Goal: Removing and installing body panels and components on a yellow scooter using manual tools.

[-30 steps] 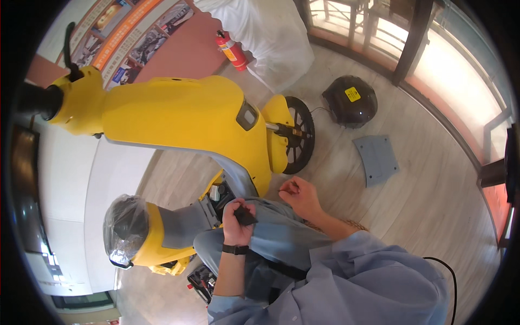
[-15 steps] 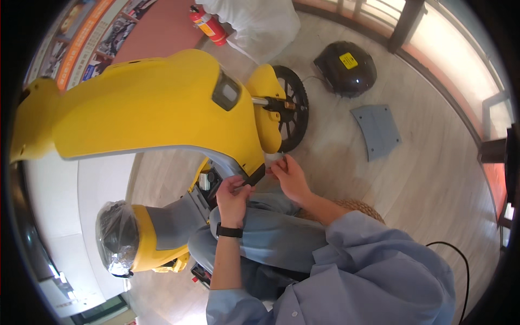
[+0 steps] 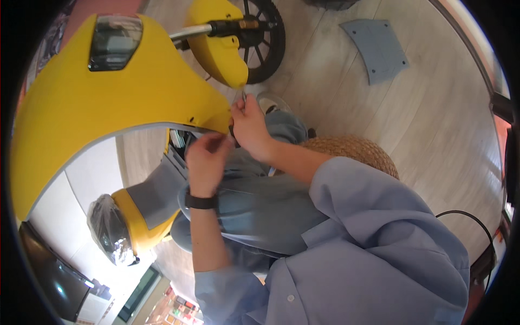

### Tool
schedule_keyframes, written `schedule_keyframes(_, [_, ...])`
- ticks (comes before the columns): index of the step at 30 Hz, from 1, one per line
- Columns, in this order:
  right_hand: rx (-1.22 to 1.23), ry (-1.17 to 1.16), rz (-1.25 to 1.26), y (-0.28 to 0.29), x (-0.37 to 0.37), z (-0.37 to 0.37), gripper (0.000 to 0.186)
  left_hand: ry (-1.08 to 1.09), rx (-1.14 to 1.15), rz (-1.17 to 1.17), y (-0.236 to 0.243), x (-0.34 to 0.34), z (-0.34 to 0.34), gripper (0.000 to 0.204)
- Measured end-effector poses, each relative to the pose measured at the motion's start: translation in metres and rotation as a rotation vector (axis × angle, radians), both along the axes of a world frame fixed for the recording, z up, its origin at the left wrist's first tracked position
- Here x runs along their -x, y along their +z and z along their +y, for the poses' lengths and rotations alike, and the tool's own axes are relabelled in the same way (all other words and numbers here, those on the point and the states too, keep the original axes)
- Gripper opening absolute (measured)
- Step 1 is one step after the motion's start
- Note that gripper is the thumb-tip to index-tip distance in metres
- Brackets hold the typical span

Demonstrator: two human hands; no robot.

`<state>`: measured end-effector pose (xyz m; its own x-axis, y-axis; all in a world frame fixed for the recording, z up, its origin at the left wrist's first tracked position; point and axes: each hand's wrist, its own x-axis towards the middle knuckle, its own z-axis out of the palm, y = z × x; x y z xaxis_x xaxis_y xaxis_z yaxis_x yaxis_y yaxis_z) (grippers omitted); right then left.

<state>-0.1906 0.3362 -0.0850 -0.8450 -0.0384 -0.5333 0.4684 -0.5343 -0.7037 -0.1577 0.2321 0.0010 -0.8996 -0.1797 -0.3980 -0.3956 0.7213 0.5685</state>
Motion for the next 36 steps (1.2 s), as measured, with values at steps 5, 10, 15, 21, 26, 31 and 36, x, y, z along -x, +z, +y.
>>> schedule_keyframes(5, [-0.364, -0.054, -0.014, -0.012, 0.022, -0.002, 0.013, 0.642, 0.107, 0.459, 0.012, 0.023, -0.032, 0.074])
schedule_keyframes(10, [-0.622, -0.103, 0.127, -0.018, 0.064, -0.014, 0.015, 0.173, -0.088, 0.525, 0.016, 0.047, -0.032, 0.087])
schedule_keyframes(15, [-0.7, -0.102, 0.151, -0.01, 0.084, -0.044, 0.017, 0.269, -0.142, 0.502, 0.028, 0.053, -0.028, 0.063])
schedule_keyframes(21, [-0.678, -0.148, 0.09, -0.005, 0.079, -0.052, 0.017, 0.198, -0.044, 0.454, 0.032, 0.051, -0.03, 0.062])
schedule_keyframes(26, [-0.64, -0.112, 0.035, 0.01, 0.072, -0.051, 0.017, 0.237, -0.131, 0.393, 0.041, 0.05, -0.02, 0.06])
schedule_keyframes(31, [-0.67, -0.124, 0.045, 0.011, 0.066, -0.05, 0.016, 0.277, -0.128, 0.405, 0.031, 0.054, -0.023, 0.072])
schedule_keyframes(36, [-0.682, -0.28, 0.091, 0.014, 0.069, -0.059, 0.014, 0.131, 0.061, 0.505, 0.029, 0.058, -0.018, 0.083])
